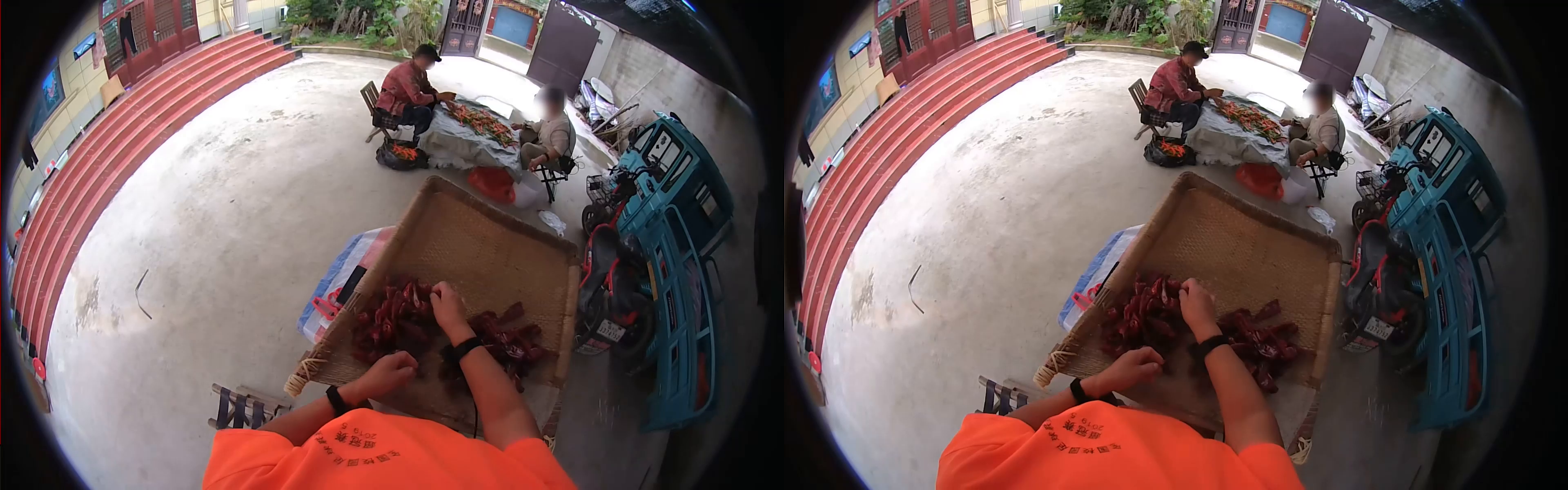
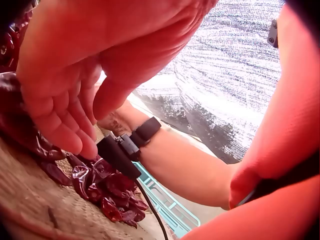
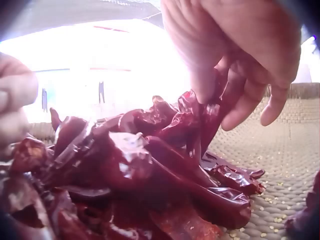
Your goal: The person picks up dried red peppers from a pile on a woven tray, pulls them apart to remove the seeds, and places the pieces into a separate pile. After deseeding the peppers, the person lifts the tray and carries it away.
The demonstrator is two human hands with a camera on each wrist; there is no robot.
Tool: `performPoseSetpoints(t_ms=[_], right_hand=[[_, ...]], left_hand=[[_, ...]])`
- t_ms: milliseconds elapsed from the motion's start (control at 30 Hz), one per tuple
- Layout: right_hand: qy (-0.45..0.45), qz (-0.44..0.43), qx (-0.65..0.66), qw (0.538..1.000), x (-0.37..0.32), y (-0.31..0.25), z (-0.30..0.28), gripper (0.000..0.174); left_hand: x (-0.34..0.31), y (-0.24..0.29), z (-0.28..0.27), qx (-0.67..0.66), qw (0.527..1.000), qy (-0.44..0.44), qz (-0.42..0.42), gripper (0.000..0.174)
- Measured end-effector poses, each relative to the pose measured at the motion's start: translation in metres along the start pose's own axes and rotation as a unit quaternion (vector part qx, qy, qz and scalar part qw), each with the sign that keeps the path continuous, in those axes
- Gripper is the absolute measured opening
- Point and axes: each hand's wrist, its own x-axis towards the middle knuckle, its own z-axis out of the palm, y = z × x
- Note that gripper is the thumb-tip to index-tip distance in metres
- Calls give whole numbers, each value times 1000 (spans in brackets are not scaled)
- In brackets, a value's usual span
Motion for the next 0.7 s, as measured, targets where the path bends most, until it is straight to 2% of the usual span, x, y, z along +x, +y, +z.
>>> performPoseSetpoints(t_ms=[100, 200, 300, 333, 400, 433, 533, 600, 633, 667, 700], right_hand=[[42, -14, 62, 997, -17, -27, -26, 12], [102, -83, 19, 991, -34, -45, -50, 11], [123, -121, -44, 984, -50, -48, -62, 9], [120, -135, -38, 983, -56, -51, -68, 10], [114, -167, -25, 979, -70, -60, -83, 10], [84, -149, 21, 985, -79, -69, -91, 11], [-1, -97, 157, 983, -102, -85, -106, 14], [-49, -68, 248, 965, -113, -86, -107, 15], [-45, -54, 253, 965, -116, -86, -105, 15], [-41, -39, 259, 964, -120, -85, -103, 16], [-36, -24, 264, 964, -123, -84, -100, 16]], left_hand=[[3, 23, 5, -71, 996, 28, -48, 18], [10, 25, 8, -133, 988, 72, -21, 16], [16, 33, 12, -25, 976, 195, 96, 17], [19, 35, 9, 131, 933, 251, 222, 24], [19, 56, 11, 250, 870, 311, 290, 27], [19, 64, 12, 307, 829, 339, 322, 29], [28, 60, 15, 311, 829, 312, 345, 31], [27, 51, 13, 172, 946, 175, 212, 26], [25, 43, 13, 98, 980, 101, 138, 25], [30, 27, 11, 88, 990, 52, 98, 19], [29, 27, 13, 93, 991, 48, 88, 17]])
